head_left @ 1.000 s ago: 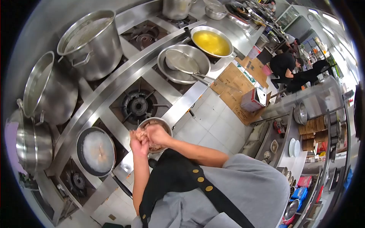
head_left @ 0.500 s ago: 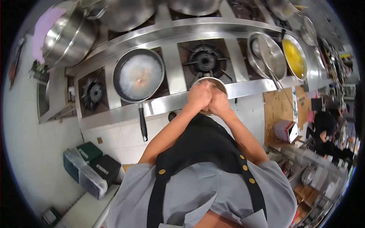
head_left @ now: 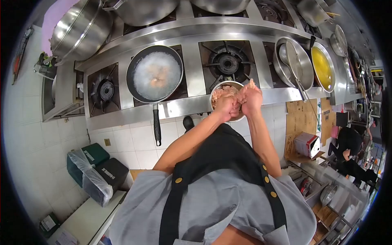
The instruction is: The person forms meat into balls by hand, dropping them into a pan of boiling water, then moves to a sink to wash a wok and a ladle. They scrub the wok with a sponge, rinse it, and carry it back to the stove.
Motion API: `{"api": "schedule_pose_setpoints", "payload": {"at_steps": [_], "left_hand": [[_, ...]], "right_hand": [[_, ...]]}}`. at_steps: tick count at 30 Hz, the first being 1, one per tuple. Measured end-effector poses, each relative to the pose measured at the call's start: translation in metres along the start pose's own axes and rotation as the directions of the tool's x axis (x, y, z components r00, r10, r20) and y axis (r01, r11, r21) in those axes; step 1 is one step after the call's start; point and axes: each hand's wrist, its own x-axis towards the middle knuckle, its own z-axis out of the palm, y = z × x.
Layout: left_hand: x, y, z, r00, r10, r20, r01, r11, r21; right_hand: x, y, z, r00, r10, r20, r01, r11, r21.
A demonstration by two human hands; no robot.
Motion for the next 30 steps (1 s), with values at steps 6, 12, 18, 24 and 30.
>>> {"api": "schedule_pose_setpoints", "payload": {"at_steps": [6,12,18,24,30], "left_hand": [[-0.041,0.052,0.009,0.896,0.439,0.061,-0.229,0.342,0.911],[-0.090,0.067,0.002,0.984,0.177,0.001,-0.111,0.610,0.784],[-0.129,0.068,-0.008,0.971,0.233,-0.058,-0.102,0.618,0.780],[-0.146,0.071,-0.007,0.933,0.330,-0.146,-0.104,0.632,0.768],[-0.135,0.064,-0.028,0.929,0.366,-0.057,-0.246,0.725,0.644]], "right_hand": [[0.013,-0.007,-0.037,0.961,0.274,0.032,-0.231,0.864,-0.448],[-0.002,-0.004,-0.011,0.992,0.123,0.006,-0.112,0.919,-0.379],[0.028,0.031,-0.029,0.980,0.198,-0.014,-0.155,0.719,-0.678],[0.021,0.051,-0.045,0.949,0.069,0.306,0.237,0.481,-0.844],[0.033,0.058,-0.054,0.912,0.128,0.389,0.397,-0.040,-0.917]]}}
